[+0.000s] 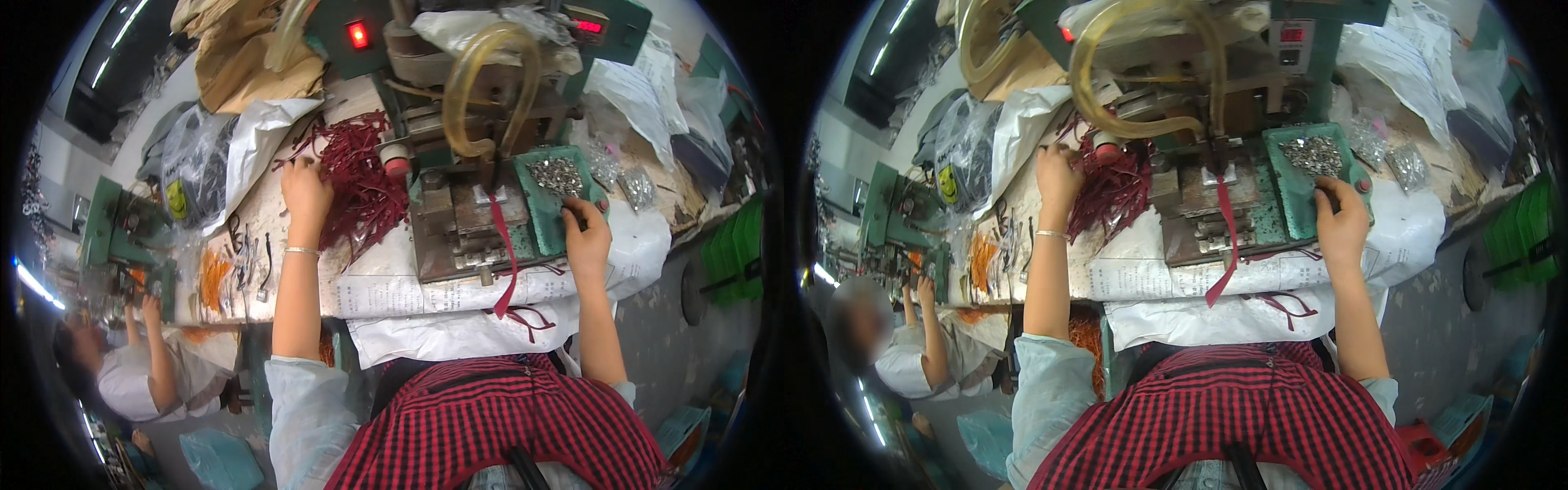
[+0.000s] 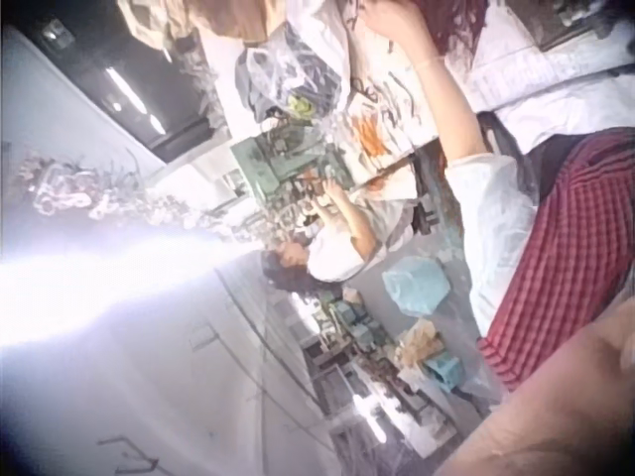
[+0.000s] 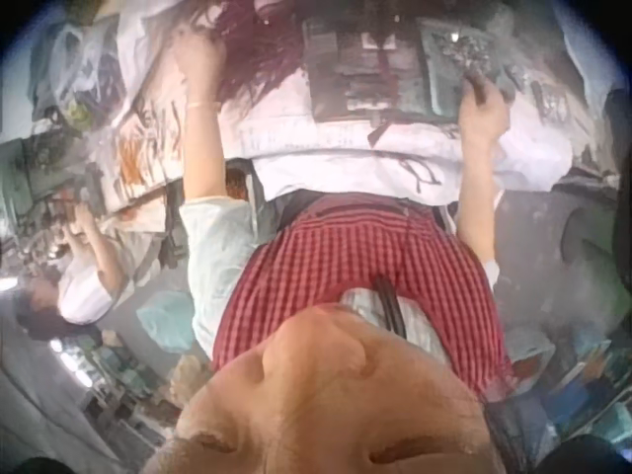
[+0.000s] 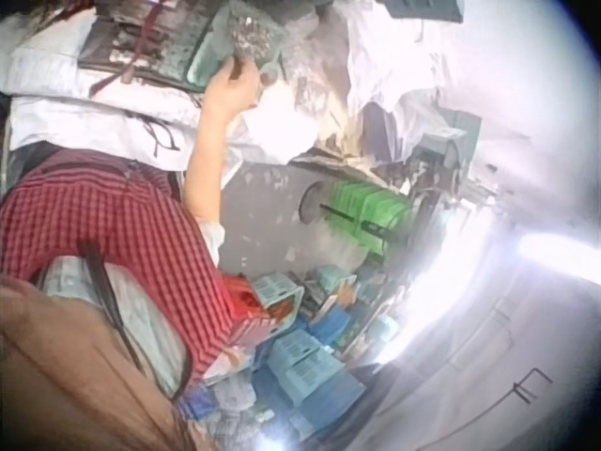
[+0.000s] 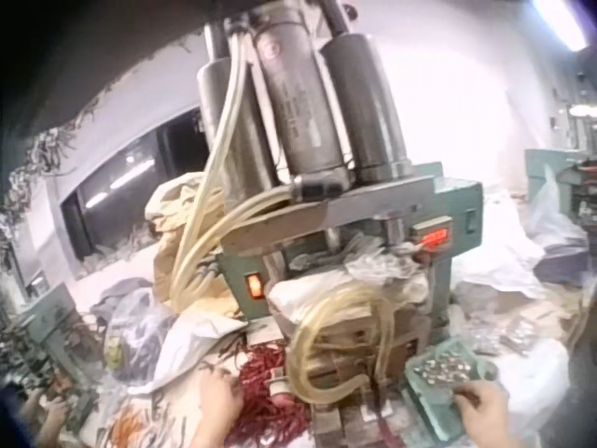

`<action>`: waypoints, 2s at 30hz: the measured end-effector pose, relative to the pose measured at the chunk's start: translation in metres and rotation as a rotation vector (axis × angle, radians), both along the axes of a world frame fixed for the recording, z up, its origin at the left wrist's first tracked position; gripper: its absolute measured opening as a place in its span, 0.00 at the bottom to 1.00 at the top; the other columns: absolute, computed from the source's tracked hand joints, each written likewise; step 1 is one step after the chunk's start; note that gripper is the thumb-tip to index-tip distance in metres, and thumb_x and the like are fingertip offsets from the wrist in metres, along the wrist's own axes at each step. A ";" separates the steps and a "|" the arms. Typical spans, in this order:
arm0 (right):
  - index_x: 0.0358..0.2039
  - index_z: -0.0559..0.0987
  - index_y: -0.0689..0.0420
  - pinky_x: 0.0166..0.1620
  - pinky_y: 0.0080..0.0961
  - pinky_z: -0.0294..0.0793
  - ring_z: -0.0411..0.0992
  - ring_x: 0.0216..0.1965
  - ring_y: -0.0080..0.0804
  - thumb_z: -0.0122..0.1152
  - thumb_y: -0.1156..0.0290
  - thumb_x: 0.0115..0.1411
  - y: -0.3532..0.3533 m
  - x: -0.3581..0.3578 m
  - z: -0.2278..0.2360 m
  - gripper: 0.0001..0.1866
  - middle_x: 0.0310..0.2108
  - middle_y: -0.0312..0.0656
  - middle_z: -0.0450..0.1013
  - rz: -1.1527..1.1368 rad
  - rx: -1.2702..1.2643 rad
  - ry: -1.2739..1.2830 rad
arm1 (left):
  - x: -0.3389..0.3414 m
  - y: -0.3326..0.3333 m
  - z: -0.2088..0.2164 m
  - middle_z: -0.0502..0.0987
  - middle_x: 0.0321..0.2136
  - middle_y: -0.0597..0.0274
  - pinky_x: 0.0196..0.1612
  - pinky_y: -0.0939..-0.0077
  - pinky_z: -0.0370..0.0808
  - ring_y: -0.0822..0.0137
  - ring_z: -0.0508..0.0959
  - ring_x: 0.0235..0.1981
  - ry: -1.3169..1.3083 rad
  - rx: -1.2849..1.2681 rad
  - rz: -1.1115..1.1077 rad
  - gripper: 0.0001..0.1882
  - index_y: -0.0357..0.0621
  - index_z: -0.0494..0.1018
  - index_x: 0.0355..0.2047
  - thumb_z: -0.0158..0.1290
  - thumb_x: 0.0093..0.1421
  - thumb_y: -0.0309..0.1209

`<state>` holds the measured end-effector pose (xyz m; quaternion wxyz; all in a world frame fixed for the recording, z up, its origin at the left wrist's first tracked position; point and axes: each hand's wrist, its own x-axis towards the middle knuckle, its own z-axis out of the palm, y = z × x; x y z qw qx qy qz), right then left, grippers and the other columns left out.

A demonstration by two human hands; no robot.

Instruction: The person repeatedly picks red cords and small metal pieces from the table, places them into a press machine, and operates the lever to attach the metal piece to the cord. The finished cords are placed in a pile on the table.

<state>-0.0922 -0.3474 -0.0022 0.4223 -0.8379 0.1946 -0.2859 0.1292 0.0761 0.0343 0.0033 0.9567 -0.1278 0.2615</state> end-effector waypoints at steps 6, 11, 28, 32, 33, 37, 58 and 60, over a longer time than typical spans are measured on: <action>0.41 0.84 0.61 0.48 0.31 0.76 0.79 0.41 0.38 0.63 0.79 0.62 -0.012 -0.050 0.003 0.07 0.38 0.45 0.81 -0.160 -0.128 -0.069 | -0.013 0.003 -0.025 0.83 0.46 0.57 0.53 0.60 0.74 0.50 0.78 0.46 -0.054 -0.311 -0.225 0.08 0.42 0.84 0.36 0.63 0.54 0.25; 0.41 0.84 0.62 0.49 0.30 0.76 0.79 0.43 0.38 0.64 0.80 0.61 0.015 -0.047 0.041 0.08 0.40 0.45 0.82 0.017 0.044 -0.151 | -0.072 -0.023 0.014 0.84 0.33 0.59 0.34 0.81 0.72 0.73 0.78 0.27 0.140 -1.232 -0.309 0.13 0.41 0.75 0.52 0.56 0.68 0.23; 0.59 0.71 0.64 0.55 0.24 0.74 0.77 0.48 0.26 0.66 0.82 0.58 0.105 0.028 0.105 0.27 0.50 0.45 0.78 0.426 0.646 -0.352 | -0.161 -0.114 0.073 0.81 0.36 0.51 0.32 0.77 0.80 0.66 0.81 0.29 -0.077 -1.508 -0.540 0.04 0.31 0.77 0.39 0.54 0.69 0.20; 0.63 0.69 0.65 0.59 0.28 0.72 0.74 0.57 0.32 0.61 0.84 0.58 0.110 -0.005 0.119 0.30 0.59 0.45 0.72 0.529 0.717 -0.338 | -0.175 -0.129 0.068 0.85 0.38 0.47 0.39 0.68 0.83 0.56 0.85 0.34 -0.153 -0.828 -0.822 0.07 0.37 0.81 0.36 0.64 0.57 0.19; 0.63 0.69 0.65 0.60 0.29 0.71 0.73 0.58 0.33 0.61 0.84 0.58 0.105 -0.004 0.121 0.31 0.59 0.45 0.72 0.557 0.672 -0.309 | -0.172 -0.140 0.067 0.86 0.39 0.51 0.33 0.71 0.80 0.60 0.84 0.30 -0.214 -0.660 -0.916 0.09 0.40 0.82 0.36 0.67 0.54 0.22; 0.63 0.70 0.62 0.64 0.31 0.69 0.74 0.59 0.34 0.58 0.83 0.58 0.066 0.017 0.114 0.30 0.59 0.45 0.74 0.570 0.444 -0.242 | -0.170 -0.176 0.060 0.85 0.37 0.55 0.21 0.79 0.67 0.72 0.75 0.20 -0.364 -0.371 -1.015 0.12 0.44 0.82 0.35 0.71 0.50 0.26; 0.33 0.79 0.58 0.47 0.45 0.73 0.76 0.43 0.52 0.67 0.75 0.56 -0.008 -0.010 0.001 0.05 0.36 0.48 0.78 -0.050 -0.384 0.156 | -0.219 -0.143 0.028 0.84 0.48 0.54 0.27 0.74 0.70 0.68 0.73 0.21 -0.124 -0.568 -0.869 0.19 0.46 0.84 0.45 0.66 0.49 0.26; 0.37 0.80 0.59 0.47 0.44 0.74 0.76 0.43 0.52 0.64 0.76 0.59 -0.014 -0.017 -0.001 0.06 0.37 0.49 0.78 -0.073 -0.293 0.078 | -0.245 -0.098 0.057 0.86 0.38 0.57 0.24 0.73 0.64 0.68 0.70 0.18 -0.033 -0.323 -0.673 0.15 0.48 0.85 0.41 0.66 0.52 0.25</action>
